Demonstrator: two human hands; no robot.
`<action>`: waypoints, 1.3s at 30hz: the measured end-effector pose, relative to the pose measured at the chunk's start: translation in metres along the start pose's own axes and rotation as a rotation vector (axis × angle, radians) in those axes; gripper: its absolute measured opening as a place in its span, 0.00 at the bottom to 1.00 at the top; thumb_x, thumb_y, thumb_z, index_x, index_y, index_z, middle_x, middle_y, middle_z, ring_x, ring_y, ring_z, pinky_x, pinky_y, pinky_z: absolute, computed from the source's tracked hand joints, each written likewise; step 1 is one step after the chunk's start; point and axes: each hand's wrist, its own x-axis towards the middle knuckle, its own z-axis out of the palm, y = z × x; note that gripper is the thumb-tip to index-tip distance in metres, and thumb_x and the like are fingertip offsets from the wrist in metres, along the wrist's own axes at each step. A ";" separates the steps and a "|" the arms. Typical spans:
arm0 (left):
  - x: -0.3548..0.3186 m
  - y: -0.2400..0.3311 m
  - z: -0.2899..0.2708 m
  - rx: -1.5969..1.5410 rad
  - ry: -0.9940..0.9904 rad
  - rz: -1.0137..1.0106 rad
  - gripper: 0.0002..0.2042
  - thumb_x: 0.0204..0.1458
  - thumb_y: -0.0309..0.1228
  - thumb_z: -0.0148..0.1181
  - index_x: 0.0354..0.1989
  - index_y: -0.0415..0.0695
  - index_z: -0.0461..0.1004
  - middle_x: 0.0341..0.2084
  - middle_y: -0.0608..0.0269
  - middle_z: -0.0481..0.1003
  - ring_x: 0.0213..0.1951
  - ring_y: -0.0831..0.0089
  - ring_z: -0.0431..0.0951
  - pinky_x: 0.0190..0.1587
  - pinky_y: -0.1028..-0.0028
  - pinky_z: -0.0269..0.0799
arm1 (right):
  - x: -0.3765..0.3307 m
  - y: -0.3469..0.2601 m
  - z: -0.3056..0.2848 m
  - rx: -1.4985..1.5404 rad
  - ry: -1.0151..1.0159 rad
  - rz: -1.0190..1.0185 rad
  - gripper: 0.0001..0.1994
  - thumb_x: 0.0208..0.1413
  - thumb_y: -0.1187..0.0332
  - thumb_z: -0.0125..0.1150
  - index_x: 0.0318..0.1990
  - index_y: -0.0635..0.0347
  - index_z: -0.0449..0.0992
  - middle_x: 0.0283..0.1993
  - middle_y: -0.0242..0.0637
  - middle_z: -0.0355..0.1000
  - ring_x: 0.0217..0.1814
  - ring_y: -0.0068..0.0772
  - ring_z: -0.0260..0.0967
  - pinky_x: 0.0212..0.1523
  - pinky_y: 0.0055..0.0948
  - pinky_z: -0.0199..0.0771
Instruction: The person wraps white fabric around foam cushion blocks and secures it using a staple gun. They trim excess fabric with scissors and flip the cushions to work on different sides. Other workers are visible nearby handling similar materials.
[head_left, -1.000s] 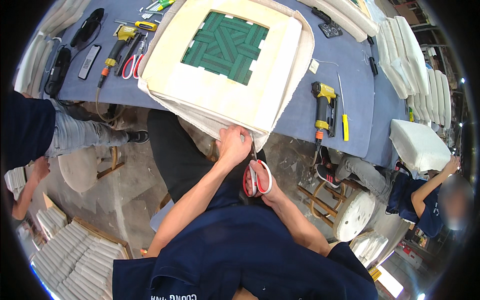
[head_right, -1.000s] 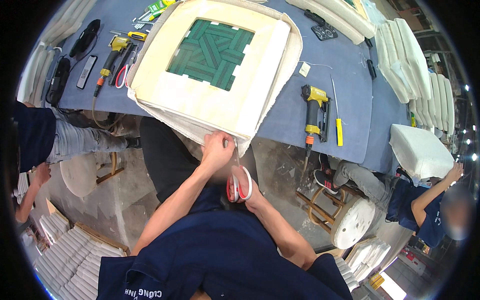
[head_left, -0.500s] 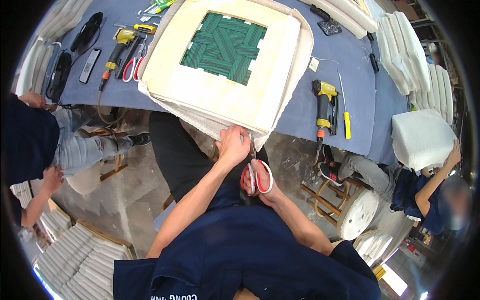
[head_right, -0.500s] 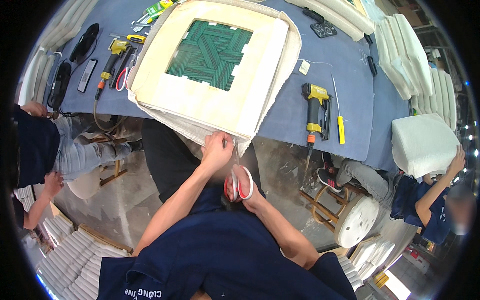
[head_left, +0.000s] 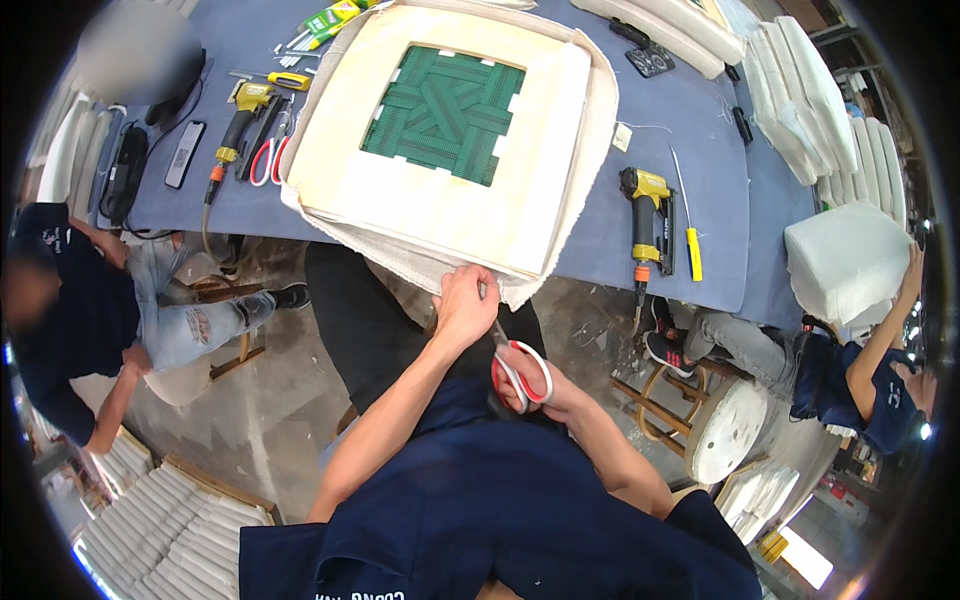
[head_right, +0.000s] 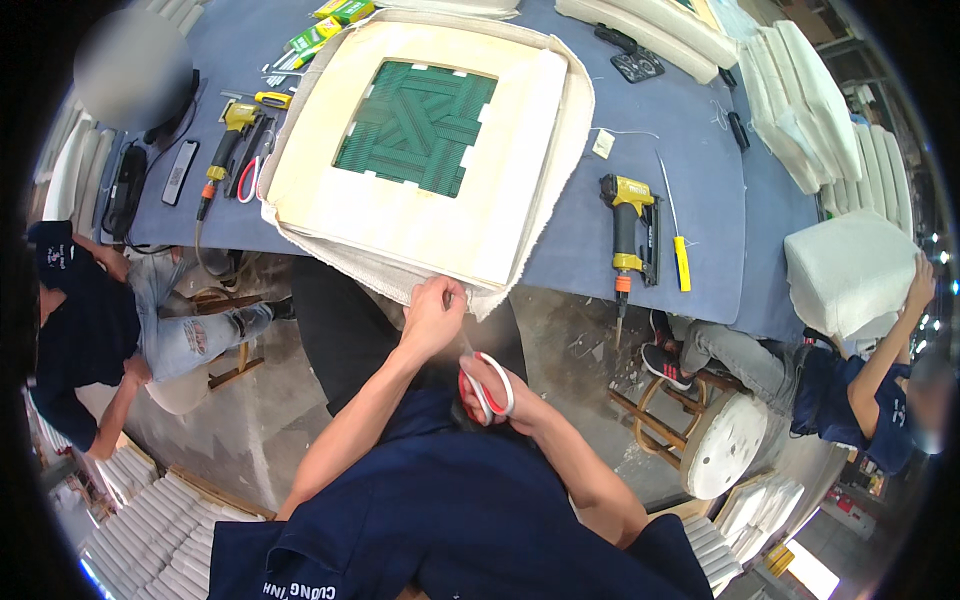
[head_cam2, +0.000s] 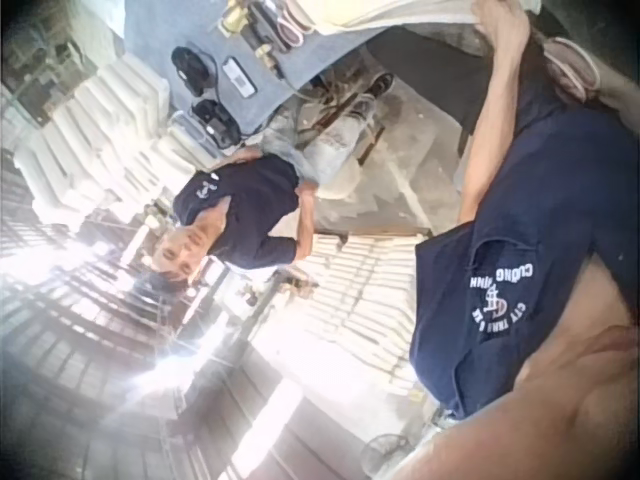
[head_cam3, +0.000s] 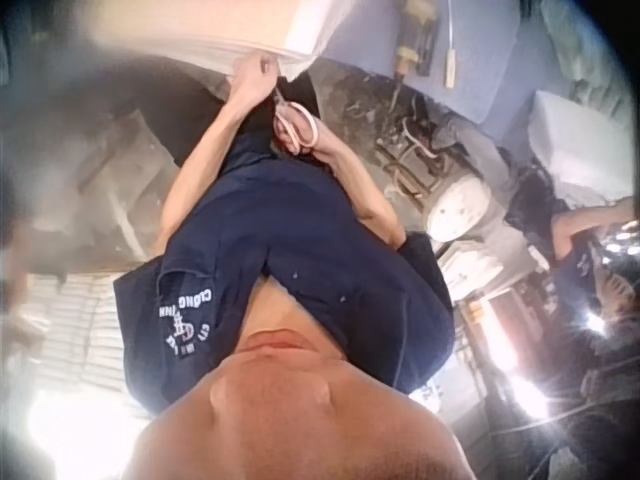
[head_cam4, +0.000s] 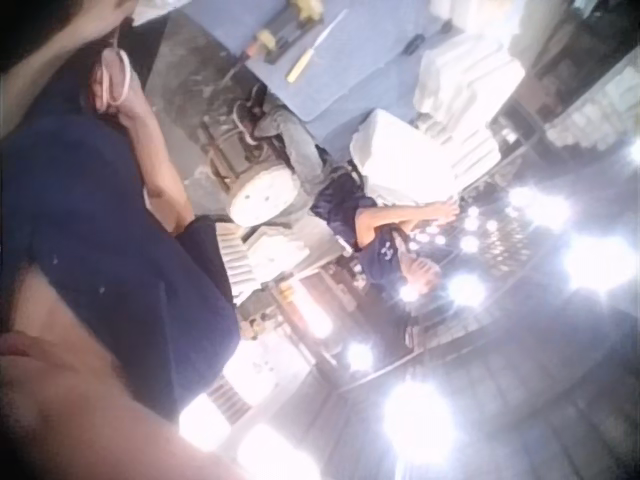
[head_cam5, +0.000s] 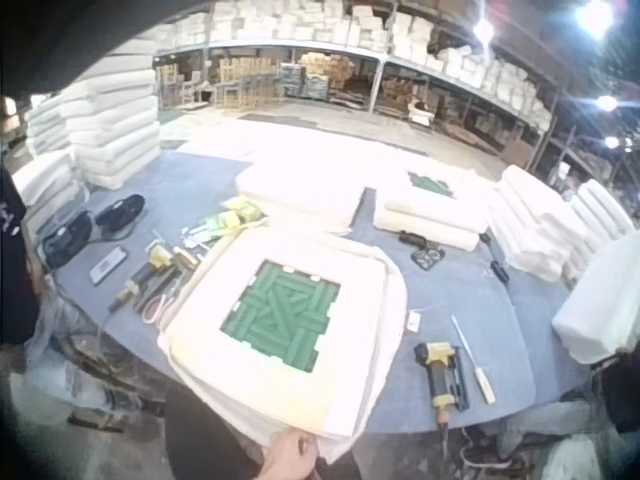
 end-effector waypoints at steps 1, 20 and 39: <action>-0.008 0.003 -0.006 -0.024 0.062 0.112 0.07 0.61 0.33 0.62 0.42 0.45 0.79 0.47 0.56 0.79 0.56 0.52 0.73 0.58 0.46 0.66 | -0.009 0.001 -0.008 -0.039 -0.002 -0.015 0.25 0.74 0.42 0.58 0.33 0.54 0.72 0.22 0.26 0.67 0.20 0.19 0.66 0.20 0.22 0.61; -0.003 -0.062 -0.107 -0.822 0.165 -0.132 0.23 0.74 0.50 0.51 0.45 0.41 0.82 0.28 0.74 0.71 0.28 0.81 0.69 0.30 0.74 0.65 | 0.142 -0.172 -0.178 -0.415 0.647 -1.082 0.23 0.62 0.70 0.63 0.63 0.64 0.70 0.50 0.35 0.74 0.52 0.28 0.72 0.54 0.32 0.76; 0.000 0.101 -0.331 0.134 0.538 0.712 0.16 0.77 0.38 0.50 0.42 0.35 0.73 0.33 0.65 0.71 0.37 0.78 0.67 0.44 0.76 0.66 | -0.019 -0.062 -0.024 -0.725 0.848 -0.804 0.24 0.63 0.52 0.73 0.55 0.58 0.74 0.34 0.54 0.79 0.40 0.63 0.81 0.38 0.53 0.77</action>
